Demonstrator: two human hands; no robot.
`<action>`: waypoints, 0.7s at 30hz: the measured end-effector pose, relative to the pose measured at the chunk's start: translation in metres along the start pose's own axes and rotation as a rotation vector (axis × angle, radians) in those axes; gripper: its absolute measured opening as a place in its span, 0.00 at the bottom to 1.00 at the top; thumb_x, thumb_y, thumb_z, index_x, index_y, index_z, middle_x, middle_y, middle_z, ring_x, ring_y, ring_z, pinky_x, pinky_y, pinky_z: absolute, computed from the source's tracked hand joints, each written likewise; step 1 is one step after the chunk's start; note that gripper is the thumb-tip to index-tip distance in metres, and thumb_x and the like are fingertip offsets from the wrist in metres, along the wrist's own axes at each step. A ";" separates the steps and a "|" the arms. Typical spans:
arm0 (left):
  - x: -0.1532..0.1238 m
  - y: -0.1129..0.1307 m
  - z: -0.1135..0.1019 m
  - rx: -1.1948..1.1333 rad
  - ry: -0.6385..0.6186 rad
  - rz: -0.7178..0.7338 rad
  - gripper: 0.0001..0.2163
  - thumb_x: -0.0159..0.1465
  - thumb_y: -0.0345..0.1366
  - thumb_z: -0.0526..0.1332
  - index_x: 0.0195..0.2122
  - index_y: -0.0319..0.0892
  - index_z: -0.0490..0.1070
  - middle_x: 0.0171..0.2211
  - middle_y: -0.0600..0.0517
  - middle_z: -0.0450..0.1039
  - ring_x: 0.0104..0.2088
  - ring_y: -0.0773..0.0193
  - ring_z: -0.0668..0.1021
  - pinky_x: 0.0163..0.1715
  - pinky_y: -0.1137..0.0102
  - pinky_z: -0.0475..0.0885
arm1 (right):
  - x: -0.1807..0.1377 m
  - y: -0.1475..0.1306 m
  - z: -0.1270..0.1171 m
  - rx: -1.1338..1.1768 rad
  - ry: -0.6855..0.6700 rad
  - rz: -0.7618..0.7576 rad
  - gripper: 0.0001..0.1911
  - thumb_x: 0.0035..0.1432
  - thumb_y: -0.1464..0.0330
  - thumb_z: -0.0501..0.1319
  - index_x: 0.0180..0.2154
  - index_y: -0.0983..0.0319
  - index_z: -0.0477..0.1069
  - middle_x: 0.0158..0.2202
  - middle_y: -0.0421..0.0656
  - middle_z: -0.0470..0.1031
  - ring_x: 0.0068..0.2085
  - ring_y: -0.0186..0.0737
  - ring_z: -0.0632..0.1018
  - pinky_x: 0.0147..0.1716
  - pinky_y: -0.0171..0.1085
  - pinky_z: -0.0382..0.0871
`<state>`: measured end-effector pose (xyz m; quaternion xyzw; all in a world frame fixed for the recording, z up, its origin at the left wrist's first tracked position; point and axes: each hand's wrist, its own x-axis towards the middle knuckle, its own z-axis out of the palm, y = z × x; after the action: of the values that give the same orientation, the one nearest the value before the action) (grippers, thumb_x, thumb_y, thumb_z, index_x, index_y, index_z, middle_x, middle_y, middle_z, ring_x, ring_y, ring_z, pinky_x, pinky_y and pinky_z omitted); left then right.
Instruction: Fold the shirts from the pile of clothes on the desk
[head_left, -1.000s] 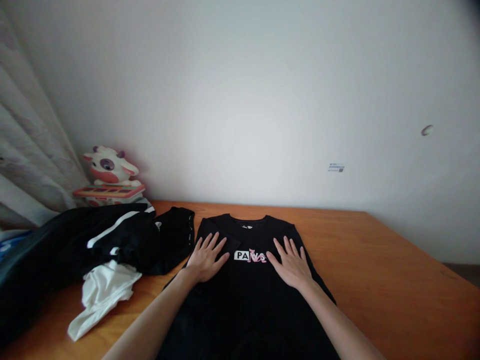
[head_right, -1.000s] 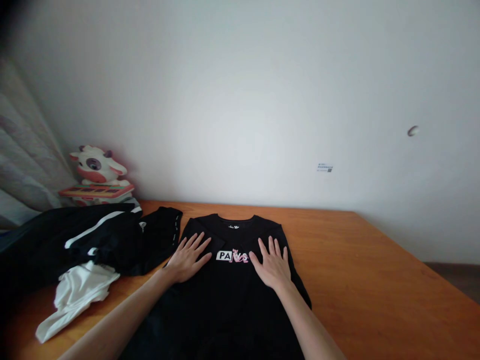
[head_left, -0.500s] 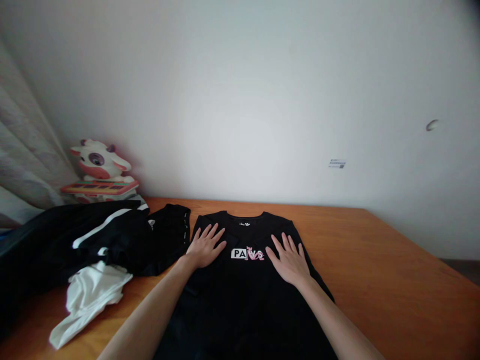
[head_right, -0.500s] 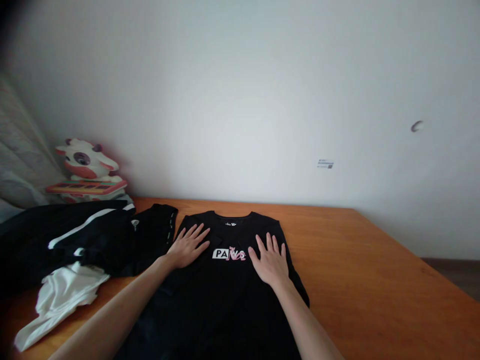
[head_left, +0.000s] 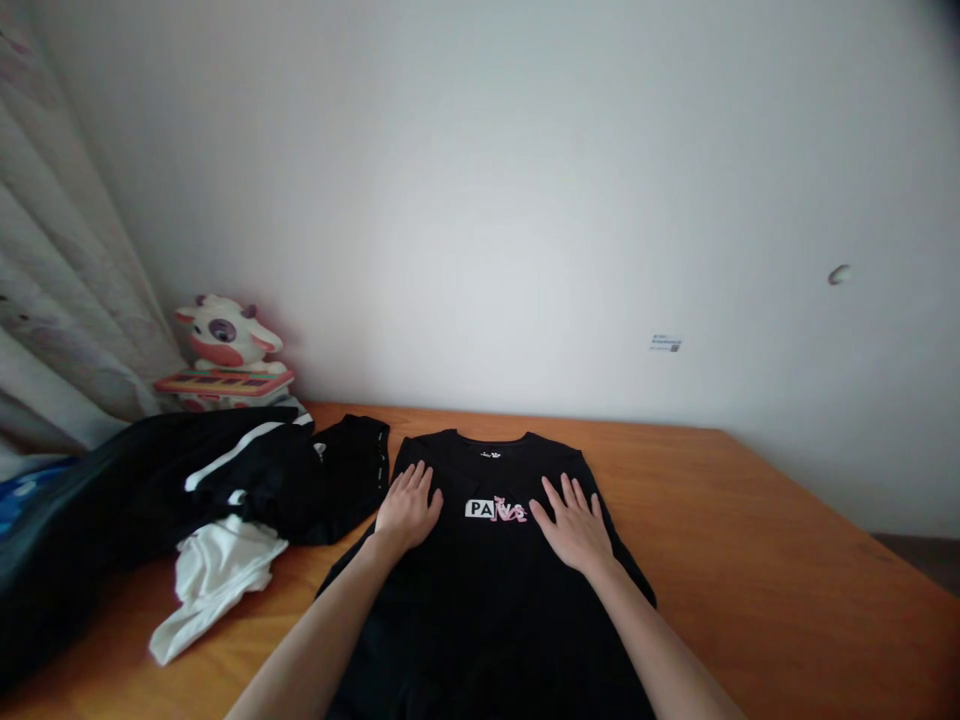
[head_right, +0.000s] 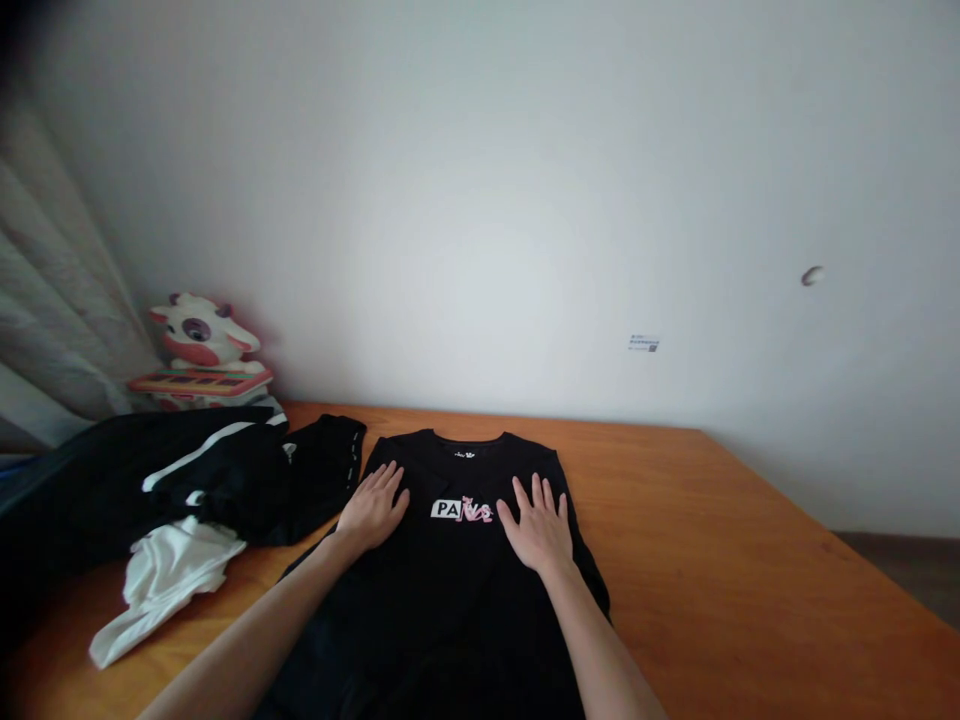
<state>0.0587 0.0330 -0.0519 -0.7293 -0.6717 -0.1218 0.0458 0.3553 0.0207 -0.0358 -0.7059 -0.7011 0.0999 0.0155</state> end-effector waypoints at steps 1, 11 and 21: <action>-0.004 0.002 -0.001 0.005 -0.024 -0.001 0.29 0.70 0.47 0.50 0.65 0.33 0.66 0.68 0.38 0.61 0.69 0.47 0.63 0.68 0.55 0.57 | -0.001 0.000 0.000 0.000 0.001 -0.002 0.40 0.68 0.43 0.35 0.73 0.54 0.43 0.76 0.46 0.38 0.74 0.49 0.41 0.70 0.54 0.31; -0.004 0.003 -0.007 0.030 -0.174 0.030 0.38 0.70 0.58 0.42 0.70 0.31 0.56 0.72 0.37 0.49 0.72 0.47 0.53 0.70 0.53 0.48 | 0.002 0.001 0.002 0.005 -0.011 0.001 0.40 0.68 0.42 0.35 0.73 0.54 0.43 0.76 0.46 0.38 0.74 0.49 0.41 0.70 0.54 0.32; -0.005 0.004 -0.009 0.007 -0.144 0.011 0.30 0.72 0.48 0.45 0.68 0.32 0.59 0.71 0.38 0.56 0.71 0.49 0.57 0.69 0.55 0.52 | 0.001 0.002 0.003 0.018 0.003 -0.004 0.40 0.68 0.42 0.35 0.73 0.54 0.44 0.76 0.46 0.39 0.74 0.49 0.41 0.70 0.54 0.33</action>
<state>0.0610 0.0261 -0.0445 -0.7398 -0.6696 -0.0664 0.0005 0.3570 0.0212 -0.0389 -0.7045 -0.7015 0.1052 0.0230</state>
